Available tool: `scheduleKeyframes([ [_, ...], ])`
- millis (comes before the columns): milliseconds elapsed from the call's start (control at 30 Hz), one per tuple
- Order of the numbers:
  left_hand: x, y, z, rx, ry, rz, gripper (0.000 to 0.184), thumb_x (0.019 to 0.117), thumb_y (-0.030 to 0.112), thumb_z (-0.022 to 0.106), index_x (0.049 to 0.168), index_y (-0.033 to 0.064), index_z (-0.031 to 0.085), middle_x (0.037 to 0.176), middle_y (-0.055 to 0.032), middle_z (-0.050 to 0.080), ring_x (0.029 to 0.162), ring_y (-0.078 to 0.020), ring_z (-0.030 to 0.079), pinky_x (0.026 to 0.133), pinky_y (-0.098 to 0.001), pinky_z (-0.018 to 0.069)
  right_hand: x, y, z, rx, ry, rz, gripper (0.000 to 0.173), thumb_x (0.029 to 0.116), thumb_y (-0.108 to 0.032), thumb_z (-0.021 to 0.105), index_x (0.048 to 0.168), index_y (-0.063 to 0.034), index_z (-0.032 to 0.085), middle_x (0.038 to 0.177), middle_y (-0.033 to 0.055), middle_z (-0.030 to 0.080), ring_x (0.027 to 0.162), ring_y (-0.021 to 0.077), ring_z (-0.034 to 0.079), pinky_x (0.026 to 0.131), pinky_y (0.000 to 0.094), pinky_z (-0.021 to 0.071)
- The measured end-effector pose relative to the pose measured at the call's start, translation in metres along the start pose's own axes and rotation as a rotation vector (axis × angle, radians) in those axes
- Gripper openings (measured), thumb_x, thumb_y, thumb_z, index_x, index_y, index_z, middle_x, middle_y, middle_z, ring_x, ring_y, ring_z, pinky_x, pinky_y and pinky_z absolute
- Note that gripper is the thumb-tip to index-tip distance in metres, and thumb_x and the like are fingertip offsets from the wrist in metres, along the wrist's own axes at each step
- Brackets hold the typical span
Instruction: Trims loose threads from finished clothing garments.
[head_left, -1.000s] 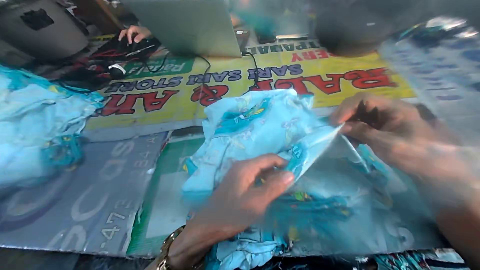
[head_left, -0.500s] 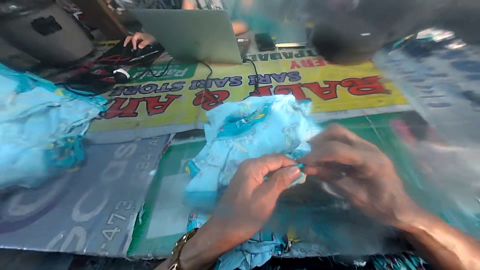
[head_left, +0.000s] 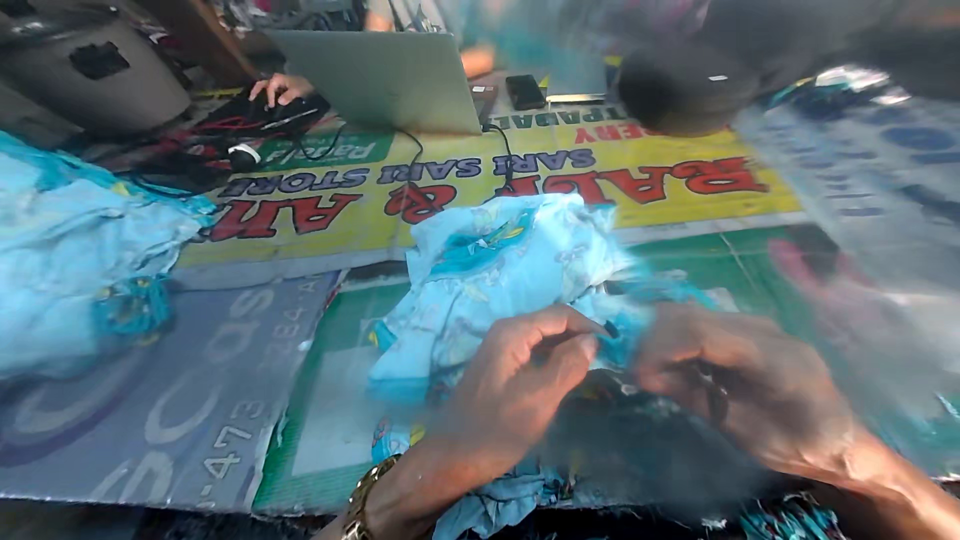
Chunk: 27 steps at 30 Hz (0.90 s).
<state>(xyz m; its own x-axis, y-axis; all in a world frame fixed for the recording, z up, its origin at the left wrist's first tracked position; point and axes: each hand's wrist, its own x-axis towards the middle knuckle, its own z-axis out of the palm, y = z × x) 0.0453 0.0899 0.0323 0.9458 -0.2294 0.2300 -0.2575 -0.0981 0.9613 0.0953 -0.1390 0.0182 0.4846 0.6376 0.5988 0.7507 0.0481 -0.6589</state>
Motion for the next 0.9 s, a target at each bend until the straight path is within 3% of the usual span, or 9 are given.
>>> scheduleKeyframes([
  [100,0.002,0.001,0.000,-0.013,0.005,-0.017,0.020,0.0998,0.008,0.052,0.098,0.0095,0.072,0.082,0.0109,0.065,0.075,0.0061,0.058,0.068,-0.0107,0.0482,-0.005,-0.004,-0.008,-0.097,-0.063,0.051,0.027,0.0979,-0.028,0.070,0.114,-0.0079,0.064,0.095,-0.0018,0.068,0.085,-0.0061,0.060,0.074,0.0079,0.0491],
  [200,0.003,0.002,-0.002,-0.009,0.016,-0.037,0.020,0.0991,0.008,0.053,0.097,0.0105,0.072,0.084,0.0109,0.067,0.078,0.0057,0.061,0.071,-0.0114,0.0505,-0.009,-0.007,-0.014,-0.172,-0.081,0.103,0.042,0.0954,-0.040,0.070,0.124,-0.0110,0.058,0.100,-0.0028,0.066,0.086,-0.0067,0.059,0.073,0.0088,0.0484],
  [333,0.004,0.003,-0.001,-0.016,0.019,-0.037,0.020,0.0985,0.008,0.053,0.096,0.0108,0.073,0.083,0.0103,0.067,0.078,0.0051,0.061,0.071,-0.0115,0.0509,-0.010,-0.004,-0.013,-0.218,0.021,0.099,0.028,0.1005,-0.032,0.065,0.117,-0.0099,0.064,0.100,-0.0026,0.067,0.084,-0.0057,0.059,0.072,0.0095,0.0482],
  [500,0.004,0.005,0.000,0.057,0.002,-0.017,0.019,0.0999,0.011,0.055,0.097,0.0101,0.073,0.086,0.0097,0.068,0.079,0.0056,0.062,0.072,-0.0110,0.0509,-0.005,-0.005,-0.010,-0.378,0.060,0.069,0.023,0.1007,-0.031,0.066,0.112,-0.0124,0.072,0.099,-0.0033,0.071,0.083,-0.0031,0.060,0.071,0.0126,0.0470],
  [667,0.005,0.007,0.002,0.080,0.019,-0.039,0.019,0.0998,0.011,0.056,0.094,0.0108,0.073,0.081,0.0102,0.067,0.074,0.0058,0.060,0.068,-0.0102,0.0496,-0.005,-0.004,-0.007,-0.490,0.060,-0.006,0.018,0.1025,-0.028,0.063,0.109,-0.0139,0.072,0.097,-0.0018,0.073,0.086,0.0029,0.065,0.073,0.0199,0.0511],
  [900,0.005,0.008,0.003,0.079,0.012,-0.052,0.019,0.0998,0.012,0.056,0.094,0.0108,0.073,0.081,0.0090,0.068,0.076,0.0046,0.061,0.069,-0.0114,0.0506,-0.006,-0.005,-0.005,-0.525,0.069,-0.025,0.017,0.1039,-0.027,0.061,0.108,-0.0142,0.072,0.093,-0.0006,0.072,0.083,0.0053,0.065,0.071,0.0223,0.0498],
])
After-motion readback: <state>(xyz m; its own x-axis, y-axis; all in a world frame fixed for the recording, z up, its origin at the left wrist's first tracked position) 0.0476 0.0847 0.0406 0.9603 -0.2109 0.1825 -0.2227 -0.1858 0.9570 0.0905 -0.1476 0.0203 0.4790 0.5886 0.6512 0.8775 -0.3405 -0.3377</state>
